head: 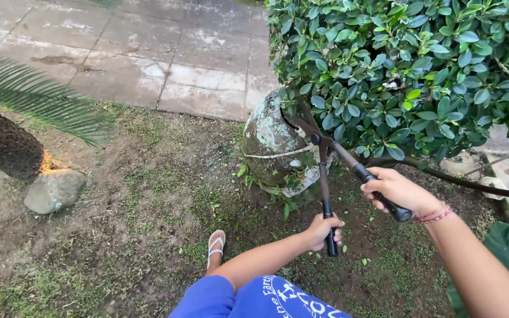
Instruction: Trimming a manicured bush into a round shape using manual garden shears.
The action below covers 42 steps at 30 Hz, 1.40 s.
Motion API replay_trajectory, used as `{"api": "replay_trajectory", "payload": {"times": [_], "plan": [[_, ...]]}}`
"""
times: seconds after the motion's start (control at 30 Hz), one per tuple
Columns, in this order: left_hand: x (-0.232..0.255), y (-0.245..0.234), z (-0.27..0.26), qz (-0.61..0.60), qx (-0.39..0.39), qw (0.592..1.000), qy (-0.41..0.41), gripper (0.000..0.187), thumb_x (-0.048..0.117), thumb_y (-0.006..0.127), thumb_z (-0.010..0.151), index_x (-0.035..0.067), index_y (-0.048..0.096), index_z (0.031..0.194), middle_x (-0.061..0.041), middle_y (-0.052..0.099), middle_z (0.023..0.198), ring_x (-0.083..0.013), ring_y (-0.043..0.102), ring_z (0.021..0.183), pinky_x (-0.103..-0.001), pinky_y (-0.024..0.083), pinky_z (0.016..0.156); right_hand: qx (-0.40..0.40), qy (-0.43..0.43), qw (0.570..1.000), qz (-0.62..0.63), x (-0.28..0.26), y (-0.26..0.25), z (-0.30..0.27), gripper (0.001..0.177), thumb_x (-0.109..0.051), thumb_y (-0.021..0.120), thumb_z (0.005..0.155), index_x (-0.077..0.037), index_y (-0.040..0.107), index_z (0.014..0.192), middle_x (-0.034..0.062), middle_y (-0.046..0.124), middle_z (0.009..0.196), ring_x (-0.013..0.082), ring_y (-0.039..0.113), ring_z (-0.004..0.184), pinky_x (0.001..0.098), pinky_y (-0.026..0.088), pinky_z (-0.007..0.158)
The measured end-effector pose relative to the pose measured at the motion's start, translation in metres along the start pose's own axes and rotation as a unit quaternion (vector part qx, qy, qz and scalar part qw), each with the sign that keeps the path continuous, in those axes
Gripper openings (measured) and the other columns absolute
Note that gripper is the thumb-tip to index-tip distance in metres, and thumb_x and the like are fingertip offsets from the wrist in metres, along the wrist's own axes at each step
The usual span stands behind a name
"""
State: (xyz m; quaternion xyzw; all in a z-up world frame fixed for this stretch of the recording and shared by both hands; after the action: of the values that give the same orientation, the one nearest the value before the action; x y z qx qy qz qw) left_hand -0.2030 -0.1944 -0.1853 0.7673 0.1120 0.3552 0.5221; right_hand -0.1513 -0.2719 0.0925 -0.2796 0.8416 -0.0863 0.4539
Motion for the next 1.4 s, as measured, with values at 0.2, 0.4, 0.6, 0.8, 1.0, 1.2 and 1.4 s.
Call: {"api": "replay_trajectory", "payload": {"times": [0.2,0.4,0.6,0.8,1.0,1.2,1.4], "plan": [[0.011,0.006,0.004,0.019,0.023,0.999,0.028,0.018,0.006,0.065,0.095,0.009,0.047,0.093,-0.005,0.051,0.067,-0.0184,0.053,0.053,-0.041,0.050,0.054,-0.020,-0.002,1.000,-0.003,-0.018,-0.015,-0.003,0.010,-0.011,0.062,0.088,-0.006,0.053,0.089,0.0038,0.057,0.067,0.0127,0.052,0.046,0.0295,0.042,0.039],[0.025,0.020,0.004,0.005,0.025,0.999,0.048,0.018,0.006,0.064,0.094,0.011,0.047,0.092,-0.005,0.052,0.067,-0.0175,0.053,0.052,-0.040,0.050,0.054,-0.019,-0.010,0.999,-0.031,-0.037,-0.016,0.004,0.012,-0.010,0.063,0.088,-0.002,0.054,0.089,0.0061,0.058,0.069,0.0140,0.055,0.048,0.0304,0.044,0.040],[0.037,0.021,0.015,-0.004,0.019,0.998,0.063,0.019,0.005,0.063,0.094,0.010,0.045,0.091,-0.005,0.051,0.067,-0.0174,0.053,0.052,-0.039,0.050,0.053,-0.006,-0.001,0.999,-0.039,-0.055,-0.015,0.010,0.011,-0.012,0.063,0.088,-0.005,0.055,0.092,0.0047,0.059,0.069,0.0135,0.054,0.048,0.0302,0.043,0.040],[0.059,0.022,0.030,-0.054,0.007,0.995,0.089,0.015,0.001,0.058,0.088,0.010,0.047,0.091,-0.003,0.049,0.066,-0.0152,0.050,0.052,-0.037,0.046,0.050,0.059,-0.092,0.994,-0.026,-0.009,0.046,0.059,0.017,-0.007,0.059,0.088,-0.005,0.053,0.103,0.0027,0.055,0.068,0.0129,0.052,0.046,0.0293,0.044,0.041],[0.084,0.035,-0.003,-0.059,0.007,0.995,0.078,0.015,0.003,0.057,0.090,0.012,0.045,0.092,-0.003,0.048,0.066,-0.0157,0.050,0.052,-0.035,0.046,0.051,0.010,-0.034,0.998,0.059,-0.033,0.016,0.048,0.011,-0.009,0.058,0.090,-0.007,0.054,0.100,0.0046,0.053,0.062,0.0134,0.049,0.043,0.0291,0.039,0.037],[0.072,0.002,-0.015,-0.028,0.022,0.994,0.100,0.020,0.000,0.058,0.090,0.013,0.044,0.095,-0.003,0.046,0.062,-0.0154,0.048,0.045,-0.035,0.042,0.045,-0.049,-0.026,0.994,0.099,-0.056,-0.018,0.030,0.013,-0.012,0.060,0.091,-0.006,0.049,0.092,0.0043,0.055,0.067,0.0112,0.049,0.044,0.0272,0.038,0.035],[0.109,-0.009,-0.005,-0.006,0.037,0.993,0.113,0.022,-0.002,0.057,0.087,0.013,0.044,0.097,-0.004,0.046,0.061,-0.0158,0.047,0.043,-0.036,0.042,0.043,-0.047,-0.036,0.991,0.122,-0.080,-0.010,0.042,0.013,-0.012,0.060,0.091,-0.009,0.049,0.095,0.0031,0.054,0.067,0.0102,0.049,0.044,0.0262,0.036,0.034]]}}
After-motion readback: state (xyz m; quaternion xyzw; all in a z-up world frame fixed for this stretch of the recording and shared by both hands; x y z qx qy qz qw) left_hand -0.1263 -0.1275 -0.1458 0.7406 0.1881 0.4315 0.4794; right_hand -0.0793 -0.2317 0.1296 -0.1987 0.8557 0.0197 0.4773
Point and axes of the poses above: each hand's wrist, its own z-axis towards the middle knuckle, its own y-axis out of the palm, x = y × z, the point moved 4 cm from there along z, towards the middle knuckle
